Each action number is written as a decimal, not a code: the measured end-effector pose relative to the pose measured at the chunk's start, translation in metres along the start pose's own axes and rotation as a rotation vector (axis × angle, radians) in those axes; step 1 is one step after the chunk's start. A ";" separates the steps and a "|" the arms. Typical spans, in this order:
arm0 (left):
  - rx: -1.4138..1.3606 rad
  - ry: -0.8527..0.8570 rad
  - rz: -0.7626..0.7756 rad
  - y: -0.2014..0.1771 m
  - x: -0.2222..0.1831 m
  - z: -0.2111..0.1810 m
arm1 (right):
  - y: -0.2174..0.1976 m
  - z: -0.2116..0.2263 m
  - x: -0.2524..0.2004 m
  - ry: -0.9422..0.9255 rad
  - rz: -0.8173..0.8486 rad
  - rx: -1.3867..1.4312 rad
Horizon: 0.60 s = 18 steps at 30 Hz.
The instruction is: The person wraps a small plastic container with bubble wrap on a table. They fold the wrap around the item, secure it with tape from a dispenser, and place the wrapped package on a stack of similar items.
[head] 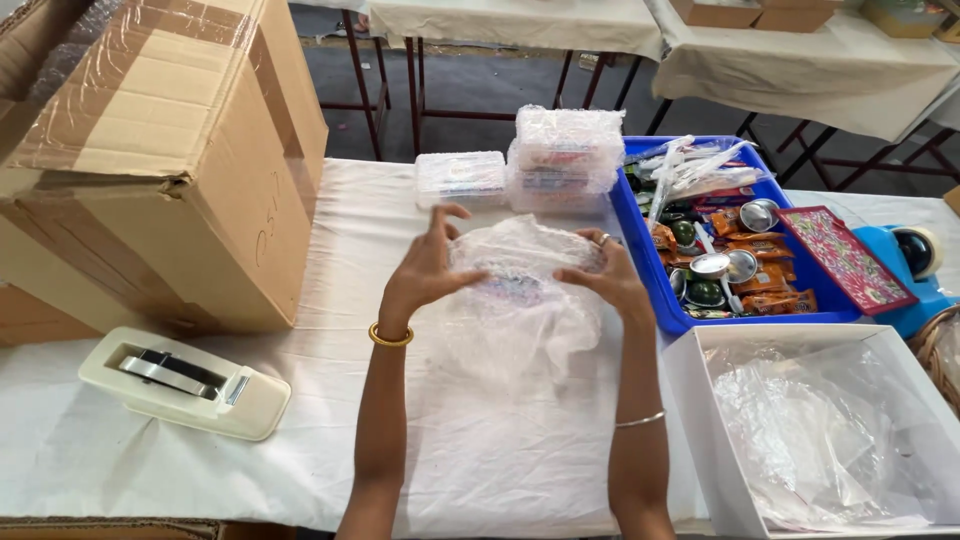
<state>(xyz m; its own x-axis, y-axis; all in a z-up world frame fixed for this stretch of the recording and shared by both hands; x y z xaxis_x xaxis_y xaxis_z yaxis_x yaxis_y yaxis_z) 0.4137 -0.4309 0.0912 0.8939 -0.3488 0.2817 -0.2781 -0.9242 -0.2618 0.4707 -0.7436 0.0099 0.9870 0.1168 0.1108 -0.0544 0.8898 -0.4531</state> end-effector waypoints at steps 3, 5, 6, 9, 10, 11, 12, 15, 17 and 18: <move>0.302 -0.035 -0.298 -0.021 0.001 0.040 | -0.026 -0.009 -0.007 -0.023 -0.083 -0.440; 0.340 0.001 -0.429 -0.034 0.000 0.060 | -0.036 0.001 -0.017 -0.116 -0.161 -0.591; 0.283 0.030 -0.452 -0.038 -0.002 0.060 | -0.039 0.013 -0.026 -0.044 -0.147 -0.385; 0.211 0.082 -0.418 -0.037 -0.006 0.039 | -0.041 0.034 -0.039 -0.026 -0.163 -0.126; 0.195 0.103 -0.364 -0.034 -0.008 0.028 | -0.042 0.039 -0.041 -0.080 -0.194 -0.075; 0.194 0.104 -0.360 -0.025 -0.005 0.030 | -0.041 0.020 -0.035 -0.078 -0.198 -0.075; 0.268 0.172 -0.286 -0.014 -0.003 0.031 | -0.042 0.005 -0.029 -0.252 -0.301 -0.194; 0.347 0.272 -0.168 0.012 0.001 0.029 | -0.035 0.022 -0.042 -0.355 -0.412 -0.274; 0.351 0.309 -0.121 0.022 0.003 0.029 | -0.032 0.046 -0.056 -0.280 -0.432 -0.236; 0.254 0.233 -0.135 0.022 0.004 0.033 | -0.030 0.054 -0.062 -0.289 -0.409 -0.187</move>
<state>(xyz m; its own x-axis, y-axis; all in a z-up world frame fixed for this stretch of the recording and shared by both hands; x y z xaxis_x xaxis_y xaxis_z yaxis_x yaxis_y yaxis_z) 0.4226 -0.4470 0.0561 0.8042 -0.2795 0.5246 -0.0409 -0.9065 -0.4202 0.4031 -0.7537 0.0638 0.8383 -0.0830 0.5389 0.3801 0.7975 -0.4684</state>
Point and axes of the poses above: each hand's wrist, its own x-axis towards the middle knuckle, its own y-axis out of the palm, z = x × y, the point moved 2 cm from there along x, towards the middle knuckle, and after that the axes turned 5 degrees about -x, right-handed, at the moved point
